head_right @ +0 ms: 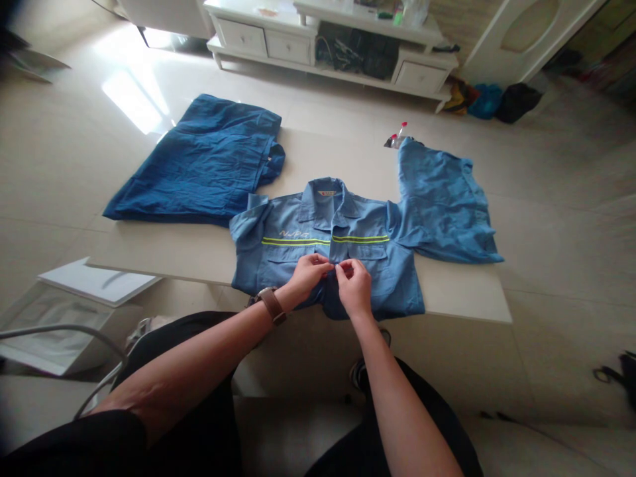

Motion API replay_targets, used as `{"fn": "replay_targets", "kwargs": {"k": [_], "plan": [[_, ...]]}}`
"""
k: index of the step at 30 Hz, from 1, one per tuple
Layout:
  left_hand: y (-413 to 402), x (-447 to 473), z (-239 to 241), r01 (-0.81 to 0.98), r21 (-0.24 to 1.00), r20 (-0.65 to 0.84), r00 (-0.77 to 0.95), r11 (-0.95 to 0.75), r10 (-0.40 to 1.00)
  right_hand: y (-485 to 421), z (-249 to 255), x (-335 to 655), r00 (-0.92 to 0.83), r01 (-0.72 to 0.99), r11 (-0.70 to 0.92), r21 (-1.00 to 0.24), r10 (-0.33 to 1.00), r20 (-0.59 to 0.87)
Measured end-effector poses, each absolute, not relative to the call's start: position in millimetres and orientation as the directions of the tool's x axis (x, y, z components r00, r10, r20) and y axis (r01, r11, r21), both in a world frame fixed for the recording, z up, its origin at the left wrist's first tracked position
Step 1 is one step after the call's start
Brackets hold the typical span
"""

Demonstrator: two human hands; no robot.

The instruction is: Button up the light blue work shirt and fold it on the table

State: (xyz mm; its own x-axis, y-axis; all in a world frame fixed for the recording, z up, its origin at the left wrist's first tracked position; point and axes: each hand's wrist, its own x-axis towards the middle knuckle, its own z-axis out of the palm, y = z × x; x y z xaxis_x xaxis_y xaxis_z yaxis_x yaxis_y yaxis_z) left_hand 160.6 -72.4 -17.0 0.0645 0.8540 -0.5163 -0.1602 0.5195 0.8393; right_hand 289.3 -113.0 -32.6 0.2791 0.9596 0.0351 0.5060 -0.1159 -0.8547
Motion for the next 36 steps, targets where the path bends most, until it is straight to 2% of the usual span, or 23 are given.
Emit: {"fn": "replay_targets", "kwargs": {"k": [4, 8, 12, 14, 16, 20, 25, 29, 33, 36], "plan": [[-73, 160, -22, -0.117, 0.871, -0.468, 0.100, 0.478, 0.878, -112, -39, 290, 0.302, 0.460, -0.155, -0.875, 0.953, -0.010], [-72, 158, -31, -0.023, 0.899, -0.427, 0.177, 0.437, 0.887, -108, -47, 290, 0.336, 0.337, -0.239, -0.911, 0.934, -0.121], [-70, 149, -31, 0.204, 0.930, -0.350, 0.236, 0.306, 0.906, -102, -53, 292, 0.268, 0.162, -0.361, -0.918, 0.912, -0.311], [-70, 144, -27, 0.344, 0.919, -0.292, 0.257, 0.195, 0.921, -99, -53, 294, 0.246, 0.158, -0.389, -0.908, 0.906, -0.345], [-72, 141, -23, 0.425, 0.898, -0.265, 0.305, 0.119, 0.915, -97, -50, 295, 0.299, 0.251, -0.346, -0.904, 0.916, -0.267], [-82, 138, -20, 0.456, 0.889, -0.272, 0.446, 0.044, 0.853, -92, -45, 297, 0.388, 0.461, -0.227, -0.858, 0.921, -0.036], [-92, 134, -24, 0.518, 0.855, -0.336, 0.564, -0.006, 0.754, -92, -48, 293, 0.330, 0.531, -0.250, -0.810, 0.941, -0.074], [-84, 128, -31, 0.645, 0.764, -0.395, 0.502, -0.029, 0.770, -95, -49, 291, 0.305, 0.597, -0.231, -0.768, 0.951, -0.049], [-68, 130, -38, 0.681, 0.727, -0.240, 0.369, -0.086, 0.898, -99, -46, 292, 0.326, 0.606, -0.250, -0.755, 0.944, -0.051], [-61, 136, -42, 0.696, 0.701, -0.148, 0.355, -0.156, 0.923, -102, -43, 293, 0.312, 0.597, -0.242, -0.765, 0.948, -0.057]]}}
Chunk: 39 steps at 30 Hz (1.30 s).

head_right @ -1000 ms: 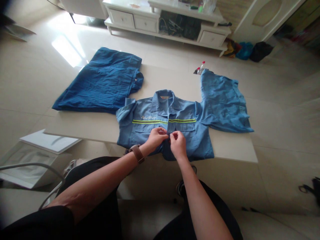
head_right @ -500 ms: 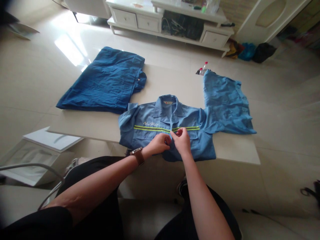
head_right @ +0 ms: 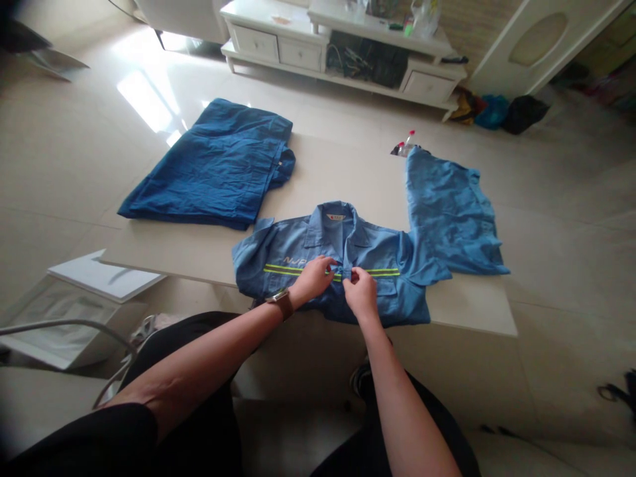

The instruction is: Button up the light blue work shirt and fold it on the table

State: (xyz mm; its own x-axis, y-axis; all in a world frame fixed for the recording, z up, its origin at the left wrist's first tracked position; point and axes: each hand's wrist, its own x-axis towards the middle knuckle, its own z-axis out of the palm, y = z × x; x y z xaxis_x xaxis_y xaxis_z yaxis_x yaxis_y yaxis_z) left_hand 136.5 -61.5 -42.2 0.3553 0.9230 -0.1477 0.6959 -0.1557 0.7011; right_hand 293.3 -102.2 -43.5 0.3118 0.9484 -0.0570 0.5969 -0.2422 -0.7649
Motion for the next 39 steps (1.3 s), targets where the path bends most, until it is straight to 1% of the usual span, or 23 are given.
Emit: {"fn": "replay_targets", "kwargs": {"k": [4, 7, 12, 17, 21, 26, 30, 36, 39], "plan": [[-63, 146, -46, 0.754, 0.636, -0.168, 0.348, -0.168, 0.922, -108, -44, 295, 0.301, 0.600, -0.215, -0.770, 0.953, -0.032], [-65, 151, -50, 0.775, 0.610, -0.163, 0.329, -0.167, 0.930, -111, -47, 297, 0.280, 0.608, -0.189, -0.771, 0.960, -0.015], [-64, 157, -52, 0.754, 0.645, -0.157, 0.289, -0.124, 0.944, -114, -52, 298, 0.277, 0.611, -0.180, -0.771, 0.961, -0.004], [-68, 156, -39, 0.738, 0.642, -0.118, 0.360, -0.205, 0.926, -115, -50, 299, 0.278, 0.627, -0.139, -0.767, 0.959, 0.054], [-69, 155, -29, 0.743, 0.632, -0.106, 0.364, -0.220, 0.925, -114, -46, 297, 0.300, 0.629, -0.131, -0.767, 0.950, 0.084], [-66, 153, -25, 0.706, 0.691, -0.106, 0.306, -0.151, 0.946, -114, -40, 291, 0.240, 0.627, -0.076, -0.775, 0.966, 0.100], [-65, 152, -26, 0.677, 0.724, -0.085, 0.281, -0.135, 0.956, -112, -39, 291, 0.202, 0.598, -0.030, -0.801, 0.973, 0.114], [-66, 152, -25, 0.495, 0.868, -0.133, 0.291, -0.031, 0.947, -111, -40, 297, 0.220, 0.584, -0.042, -0.810, 0.969, 0.108], [-67, 151, -25, 0.417, 0.907, -0.191, 0.283, 0.059, 0.940, -110, -39, 297, 0.208, 0.575, -0.046, -0.817, 0.974, 0.092]]}}
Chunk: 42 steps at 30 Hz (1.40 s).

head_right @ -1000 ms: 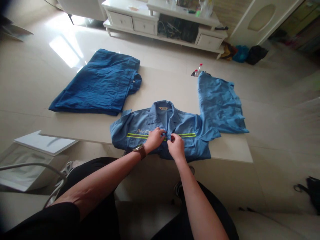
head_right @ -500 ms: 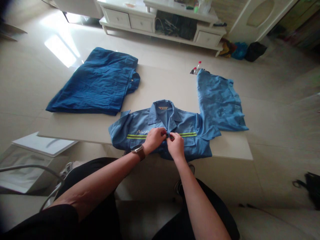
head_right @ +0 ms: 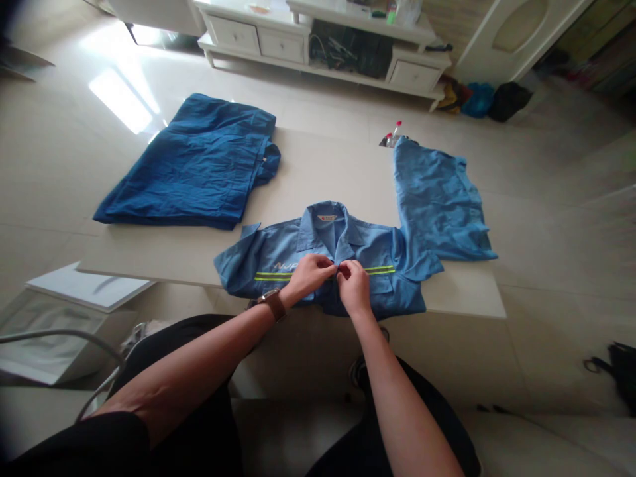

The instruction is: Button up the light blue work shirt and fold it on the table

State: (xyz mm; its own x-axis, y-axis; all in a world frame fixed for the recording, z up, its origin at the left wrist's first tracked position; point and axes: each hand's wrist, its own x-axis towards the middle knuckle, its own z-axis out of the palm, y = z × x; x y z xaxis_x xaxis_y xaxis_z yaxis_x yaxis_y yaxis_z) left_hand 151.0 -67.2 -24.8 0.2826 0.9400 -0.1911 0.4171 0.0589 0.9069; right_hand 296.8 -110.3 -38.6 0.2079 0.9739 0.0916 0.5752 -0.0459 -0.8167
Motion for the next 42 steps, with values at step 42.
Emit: {"fn": "replay_targets", "kwargs": {"k": [42], "plan": [[-69, 163, -39, -0.124, 0.890, -0.435, 0.064, 0.440, 0.898, -113, -18, 289, 0.121, 0.648, 0.037, -0.761, 0.981, 0.150]]}}
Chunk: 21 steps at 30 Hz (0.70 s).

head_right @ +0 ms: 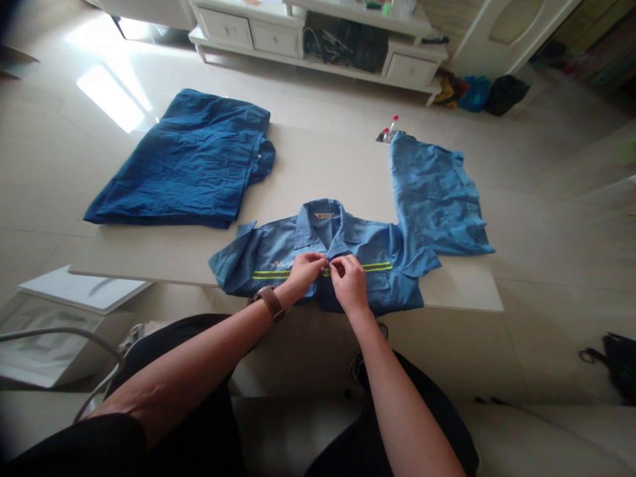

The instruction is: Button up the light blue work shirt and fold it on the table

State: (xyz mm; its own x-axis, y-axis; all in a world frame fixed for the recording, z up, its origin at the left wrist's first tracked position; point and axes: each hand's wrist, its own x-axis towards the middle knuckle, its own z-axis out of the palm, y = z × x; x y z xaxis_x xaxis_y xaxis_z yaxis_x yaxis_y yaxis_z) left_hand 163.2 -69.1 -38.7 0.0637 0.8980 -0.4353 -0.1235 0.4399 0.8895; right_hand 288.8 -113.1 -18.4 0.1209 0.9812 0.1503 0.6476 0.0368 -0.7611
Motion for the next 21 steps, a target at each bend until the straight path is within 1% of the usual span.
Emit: {"fn": "replay_targets", "kwargs": {"k": [3, 5, 7, 9, 11, 13, 16, 19, 21], "plan": [[-70, 164, -40, -0.145, 0.889, -0.423, 0.102, 0.434, 0.901, -111, -21, 291, 0.153, 0.633, 0.021, -0.774, 0.977, 0.151], [-70, 164, -41, -0.139, 0.891, -0.417, 0.128, 0.432, 0.900, -109, -26, 294, 0.197, 0.584, -0.011, -0.812, 0.972, 0.128], [-69, 163, -42, -0.125, 0.899, -0.398, 0.164, 0.420, 0.902, -107, -33, 297, 0.254, 0.495, -0.075, -0.866, 0.965, 0.061], [-67, 161, -43, -0.087, 0.916, -0.369, 0.204, 0.392, 0.907, -105, -39, 298, 0.297, 0.372, -0.162, -0.914, 0.954, -0.048], [-65, 158, -43, -0.005, 0.938, -0.336, 0.234, 0.347, 0.912, -103, -44, 298, 0.310, 0.246, -0.238, -0.939, 0.938, -0.157], [-65, 155, -41, 0.118, 0.953, -0.302, 0.250, 0.280, 0.920, -103, -48, 297, 0.307, 0.146, -0.289, -0.946, 0.922, -0.235], [-69, 153, -35, 0.328, 0.938, -0.202, 0.267, 0.109, 0.942, -103, -52, 296, 0.285, 0.049, -0.349, -0.936, 0.903, -0.322], [-70, 151, -29, 0.466, 0.880, -0.093, 0.351, -0.088, 0.932, -103, -57, 296, 0.248, 0.051, -0.395, -0.917, 0.895, -0.371], [-62, 143, -23, 0.512, 0.847, -0.092, 0.403, -0.141, 0.911, -102, -60, 299, 0.256, 0.158, -0.376, -0.913, 0.909, -0.330]]}}
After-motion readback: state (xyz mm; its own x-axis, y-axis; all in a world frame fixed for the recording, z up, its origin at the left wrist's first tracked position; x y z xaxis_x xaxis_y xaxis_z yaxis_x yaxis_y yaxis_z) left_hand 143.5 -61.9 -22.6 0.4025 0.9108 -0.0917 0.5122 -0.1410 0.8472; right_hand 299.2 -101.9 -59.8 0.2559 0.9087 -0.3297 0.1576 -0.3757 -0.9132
